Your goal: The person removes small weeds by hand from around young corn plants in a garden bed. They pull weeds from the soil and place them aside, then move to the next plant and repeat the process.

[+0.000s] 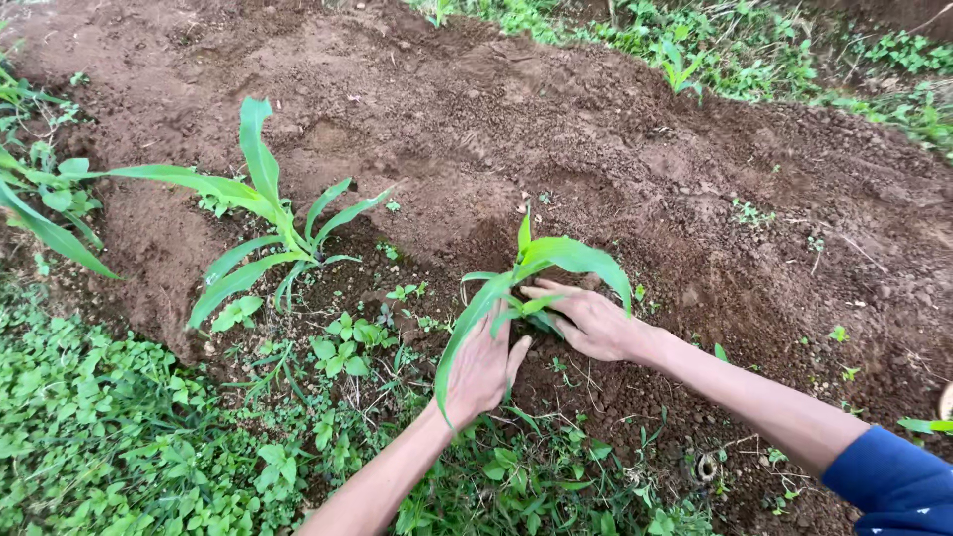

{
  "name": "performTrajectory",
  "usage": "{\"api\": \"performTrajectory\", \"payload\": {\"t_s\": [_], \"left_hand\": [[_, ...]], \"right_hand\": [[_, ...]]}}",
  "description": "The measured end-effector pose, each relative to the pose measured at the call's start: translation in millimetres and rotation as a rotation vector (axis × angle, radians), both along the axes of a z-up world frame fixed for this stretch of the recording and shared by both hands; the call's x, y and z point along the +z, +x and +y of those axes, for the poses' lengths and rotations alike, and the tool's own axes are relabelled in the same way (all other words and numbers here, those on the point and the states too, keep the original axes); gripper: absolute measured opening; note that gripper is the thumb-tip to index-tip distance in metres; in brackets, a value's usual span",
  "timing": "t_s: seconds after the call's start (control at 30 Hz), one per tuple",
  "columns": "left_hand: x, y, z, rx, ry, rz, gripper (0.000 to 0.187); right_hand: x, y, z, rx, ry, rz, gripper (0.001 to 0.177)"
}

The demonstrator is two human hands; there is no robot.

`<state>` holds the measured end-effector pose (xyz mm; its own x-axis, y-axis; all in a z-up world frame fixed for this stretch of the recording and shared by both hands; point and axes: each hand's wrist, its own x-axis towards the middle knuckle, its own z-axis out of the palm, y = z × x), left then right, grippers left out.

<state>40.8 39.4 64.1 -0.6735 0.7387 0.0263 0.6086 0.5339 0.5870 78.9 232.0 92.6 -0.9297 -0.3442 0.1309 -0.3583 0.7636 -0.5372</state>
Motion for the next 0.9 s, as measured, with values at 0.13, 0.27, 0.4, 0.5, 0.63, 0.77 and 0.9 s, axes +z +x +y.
{"api": "performTrajectory", "payload": {"t_s": [0.13,0.27,0.4,0.5,0.63,0.77,0.9], "left_hand": [[-4.1,6.5,-13.1,0.08,0.13,0.132,0.066],[-46.7,17.3,-22.4,-0.058,0.184,0.311,0.07],[-64.9,16.2,-14.1,-0.096,0.336,0.458,0.058],[-77.8,4.7,-7.7,-0.05,0.449,0.436,0.054],[-102.8,-13.3,-1.8,-0.081,0.579,0.348,0.048],[-104.0,-11.5,-2.5,-0.123,0.643,0.288,0.038],[-153.0,-20.4,6.9,-0.15,0.67,0.384,0.024]], "right_hand": [[13.4,18.6,13.5,-0.267,0.078,0.007,0.047],[-64.1,19.6,62.3,-0.101,0.836,0.492,0.06],[-95.4,17.1,71.4,-0.08,1.201,0.822,0.043],[-54.2,7.0,38.9,-0.381,0.186,0.599,0.02],[-88.1,-2.4,46.5,-0.496,0.207,0.176,0.015],[-59.0,-7.7,19.7,-0.498,0.148,0.073,0.019],[-55.2,-25.9,23.5,-0.277,0.34,0.058,0.03]]}}
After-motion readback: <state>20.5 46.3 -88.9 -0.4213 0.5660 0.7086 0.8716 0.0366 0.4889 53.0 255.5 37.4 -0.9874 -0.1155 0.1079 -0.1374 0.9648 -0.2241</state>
